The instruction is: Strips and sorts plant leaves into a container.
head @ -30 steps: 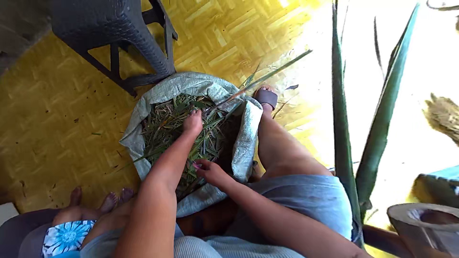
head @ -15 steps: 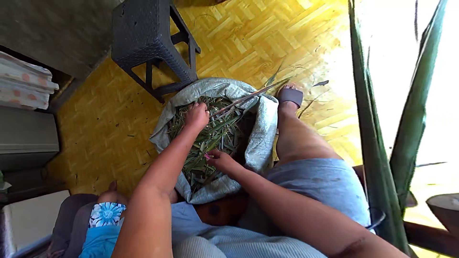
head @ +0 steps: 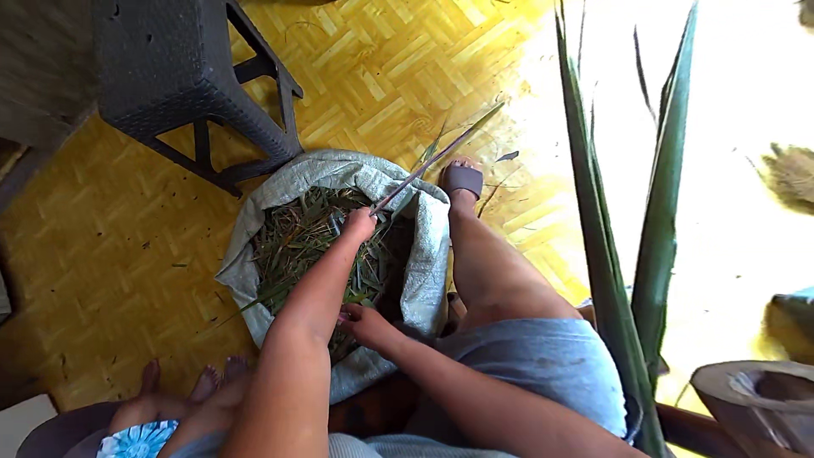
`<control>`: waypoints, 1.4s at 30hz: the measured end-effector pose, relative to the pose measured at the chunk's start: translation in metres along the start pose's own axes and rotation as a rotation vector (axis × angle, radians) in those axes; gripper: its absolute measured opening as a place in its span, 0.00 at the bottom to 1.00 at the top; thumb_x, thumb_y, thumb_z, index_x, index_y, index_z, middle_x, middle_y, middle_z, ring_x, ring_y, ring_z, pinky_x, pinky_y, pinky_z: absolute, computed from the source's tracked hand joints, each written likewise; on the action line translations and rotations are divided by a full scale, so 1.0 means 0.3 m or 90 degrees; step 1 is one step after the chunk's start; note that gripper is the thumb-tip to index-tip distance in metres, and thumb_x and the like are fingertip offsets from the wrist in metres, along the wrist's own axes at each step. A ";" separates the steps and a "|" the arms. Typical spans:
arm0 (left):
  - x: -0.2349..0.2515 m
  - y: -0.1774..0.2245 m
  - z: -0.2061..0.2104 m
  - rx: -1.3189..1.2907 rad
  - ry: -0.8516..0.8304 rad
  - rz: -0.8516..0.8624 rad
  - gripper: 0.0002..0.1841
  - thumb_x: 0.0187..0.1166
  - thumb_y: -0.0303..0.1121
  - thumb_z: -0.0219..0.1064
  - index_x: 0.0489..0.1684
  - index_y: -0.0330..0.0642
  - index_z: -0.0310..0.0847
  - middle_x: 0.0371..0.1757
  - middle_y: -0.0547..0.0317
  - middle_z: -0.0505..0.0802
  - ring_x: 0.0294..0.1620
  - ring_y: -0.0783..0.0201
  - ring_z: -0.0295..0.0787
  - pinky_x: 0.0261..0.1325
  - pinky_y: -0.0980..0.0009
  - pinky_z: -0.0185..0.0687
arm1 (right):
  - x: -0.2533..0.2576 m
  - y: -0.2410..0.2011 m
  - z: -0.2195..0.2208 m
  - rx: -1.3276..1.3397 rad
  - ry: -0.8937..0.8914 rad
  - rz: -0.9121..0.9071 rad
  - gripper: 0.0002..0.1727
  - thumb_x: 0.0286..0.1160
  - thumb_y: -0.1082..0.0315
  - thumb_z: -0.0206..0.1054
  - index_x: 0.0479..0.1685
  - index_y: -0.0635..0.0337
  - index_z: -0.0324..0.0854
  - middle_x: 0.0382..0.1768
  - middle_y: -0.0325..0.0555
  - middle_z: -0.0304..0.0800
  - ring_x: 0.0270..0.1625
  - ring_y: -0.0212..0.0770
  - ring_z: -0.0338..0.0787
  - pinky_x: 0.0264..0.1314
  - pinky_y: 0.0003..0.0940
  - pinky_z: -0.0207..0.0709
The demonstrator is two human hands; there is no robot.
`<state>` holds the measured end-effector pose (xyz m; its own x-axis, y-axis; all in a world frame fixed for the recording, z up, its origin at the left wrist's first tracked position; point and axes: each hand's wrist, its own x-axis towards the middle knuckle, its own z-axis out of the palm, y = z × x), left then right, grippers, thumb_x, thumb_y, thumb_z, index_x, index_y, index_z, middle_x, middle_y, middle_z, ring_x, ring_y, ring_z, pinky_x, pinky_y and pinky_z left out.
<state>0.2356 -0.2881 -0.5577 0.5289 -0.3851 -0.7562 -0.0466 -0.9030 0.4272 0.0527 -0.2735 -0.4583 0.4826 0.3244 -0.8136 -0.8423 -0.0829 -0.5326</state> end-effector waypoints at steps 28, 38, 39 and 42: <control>-1.620 -0.131 -0.259 0.540 0.632 0.248 0.11 0.85 0.39 0.66 0.47 0.46 0.94 0.56 0.48 0.94 0.78 0.37 0.78 0.83 0.23 0.50 | -0.399 -0.240 0.226 -0.477 0.540 -0.828 0.25 0.81 0.68 0.66 0.75 0.70 0.75 0.47 0.70 0.91 0.48 0.73 0.91 0.53 0.73 0.79; -1.868 -0.217 -0.202 0.418 1.162 0.389 0.40 0.82 0.54 0.66 0.93 0.52 0.55 0.96 0.42 0.55 0.98 0.44 0.39 0.94 0.38 0.31 | -0.739 -0.578 0.169 -0.060 0.360 -0.750 0.10 0.83 0.63 0.67 0.50 0.61 0.81 0.30 0.35 0.82 0.27 0.26 0.78 0.35 0.26 0.77; -1.864 -0.230 -0.194 0.385 1.127 0.374 0.38 0.83 0.54 0.65 0.91 0.49 0.59 0.94 0.37 0.58 0.96 0.39 0.43 0.92 0.34 0.35 | -0.788 -0.600 0.171 0.043 0.297 -0.753 0.05 0.84 0.66 0.65 0.47 0.57 0.79 0.24 0.29 0.80 0.21 0.22 0.75 0.27 0.19 0.73; -1.855 -0.242 -0.183 0.231 0.949 0.329 0.33 0.86 0.53 0.62 0.85 0.42 0.70 0.90 0.39 0.68 0.94 0.37 0.52 0.89 0.29 0.41 | -0.944 -0.627 0.188 0.258 0.085 -0.691 0.11 0.92 0.64 0.52 0.44 0.52 0.80 0.16 0.28 0.72 0.14 0.23 0.70 0.19 0.17 0.70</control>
<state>-0.0089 0.0023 -0.1406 0.6930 -0.3237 0.6441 -0.5446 -0.8206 0.1735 0.0609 -0.2966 -0.1147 0.9980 -0.0634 -0.0065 0.0256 0.4921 -0.8702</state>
